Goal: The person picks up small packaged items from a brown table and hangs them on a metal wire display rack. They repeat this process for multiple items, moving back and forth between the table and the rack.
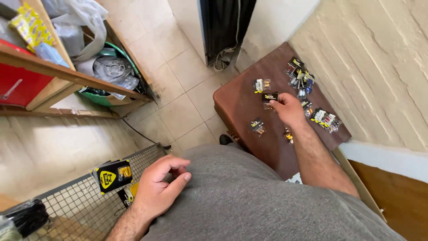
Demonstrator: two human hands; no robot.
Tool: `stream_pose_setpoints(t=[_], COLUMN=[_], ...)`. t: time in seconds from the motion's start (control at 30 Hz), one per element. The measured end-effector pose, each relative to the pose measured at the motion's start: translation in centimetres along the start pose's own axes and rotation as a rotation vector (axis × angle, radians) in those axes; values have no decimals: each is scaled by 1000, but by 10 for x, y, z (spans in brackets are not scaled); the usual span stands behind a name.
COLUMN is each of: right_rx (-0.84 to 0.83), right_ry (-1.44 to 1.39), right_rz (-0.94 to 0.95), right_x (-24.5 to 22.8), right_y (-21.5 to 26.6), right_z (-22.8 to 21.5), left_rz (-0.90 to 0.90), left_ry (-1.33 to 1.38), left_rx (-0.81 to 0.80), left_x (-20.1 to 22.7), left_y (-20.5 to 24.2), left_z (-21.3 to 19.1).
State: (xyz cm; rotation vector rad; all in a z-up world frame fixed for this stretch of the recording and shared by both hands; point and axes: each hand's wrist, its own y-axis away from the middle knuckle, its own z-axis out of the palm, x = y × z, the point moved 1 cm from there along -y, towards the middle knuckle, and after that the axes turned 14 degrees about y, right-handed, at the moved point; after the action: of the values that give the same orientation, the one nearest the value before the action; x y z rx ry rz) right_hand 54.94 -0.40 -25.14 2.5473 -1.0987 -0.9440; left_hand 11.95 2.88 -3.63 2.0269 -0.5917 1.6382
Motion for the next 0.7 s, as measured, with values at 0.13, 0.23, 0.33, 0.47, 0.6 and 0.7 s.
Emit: stream_pose_setpoints(t=[0.13,0.23,0.33,0.47,0.6,0.7], right_rx=[-177,-366,-580,-791,-1031,-1085], right_ry=[-497,-573,-635,-468,-490,-514], right_rz=[-176,-500,-845,-1333,-1331,-1413], right_x=[-92,-164,-236,-326,-365,-413], right_y=[47,86,126,188,213,256], right_z=[-8,-1,15,37,91,106], left_rz=[-3,-4,166,270,304,313], left_ry=[-18,16,149,165,104,51], left_rx=[151,312,473,672,954,1143], left_x=[0,-1,0,9,-1,12], left_y=[8,13,23,54,98,134], left_z=[-15,-22,-30,-47,-72,-94])
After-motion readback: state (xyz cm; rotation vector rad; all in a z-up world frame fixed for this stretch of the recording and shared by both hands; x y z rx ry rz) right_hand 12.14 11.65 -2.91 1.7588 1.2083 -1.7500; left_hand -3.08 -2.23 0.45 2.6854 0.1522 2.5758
